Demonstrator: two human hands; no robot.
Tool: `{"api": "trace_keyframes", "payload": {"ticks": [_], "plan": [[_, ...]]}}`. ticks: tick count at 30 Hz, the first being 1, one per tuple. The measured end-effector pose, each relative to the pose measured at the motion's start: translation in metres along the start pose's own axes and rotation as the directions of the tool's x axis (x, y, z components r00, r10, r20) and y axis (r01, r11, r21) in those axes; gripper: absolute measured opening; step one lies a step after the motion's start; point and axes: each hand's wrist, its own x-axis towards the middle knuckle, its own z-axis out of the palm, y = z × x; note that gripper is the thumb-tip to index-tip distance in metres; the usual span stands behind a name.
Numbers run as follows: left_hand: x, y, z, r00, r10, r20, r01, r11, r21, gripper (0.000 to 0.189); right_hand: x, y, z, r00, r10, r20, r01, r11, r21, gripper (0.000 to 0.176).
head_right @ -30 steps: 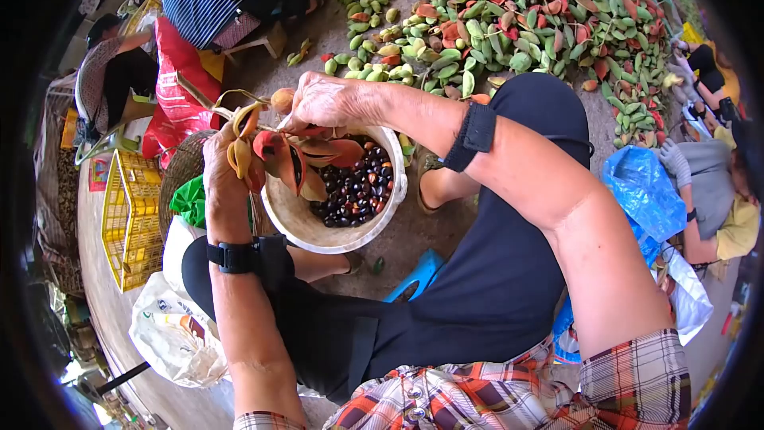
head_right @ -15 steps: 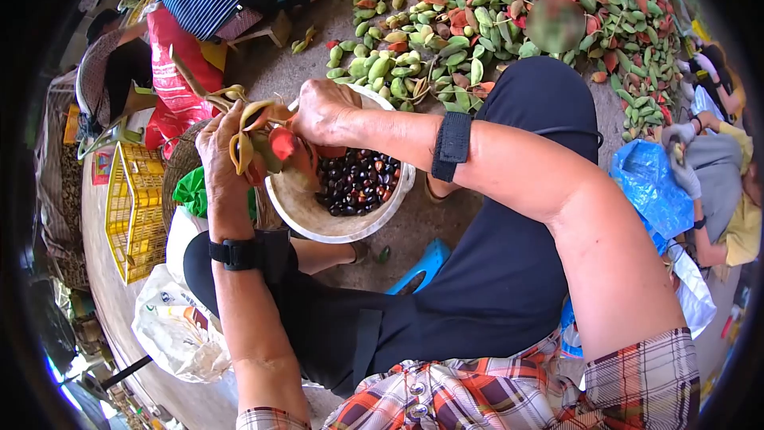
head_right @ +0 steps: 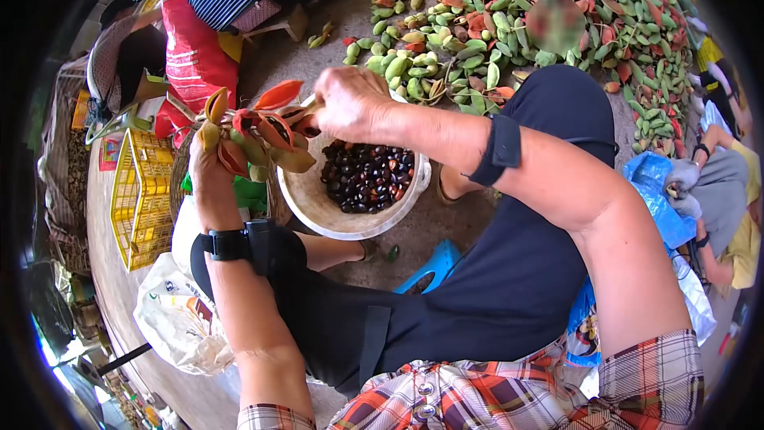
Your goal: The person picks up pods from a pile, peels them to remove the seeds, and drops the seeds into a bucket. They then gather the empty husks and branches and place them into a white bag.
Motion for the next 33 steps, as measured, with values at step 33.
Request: {"api": "trace_keyframes", "payload": {"ticks": [33], "plan": [[-0.037, 0.001, 0.123, 0.989, 0.035, 0.145, -0.123, 0.743, 0.658, 0.022, 0.053, -0.001, 0.027, 0.938, 0.252, -0.238, -0.223, 0.964, 0.142, 0.013]]}}
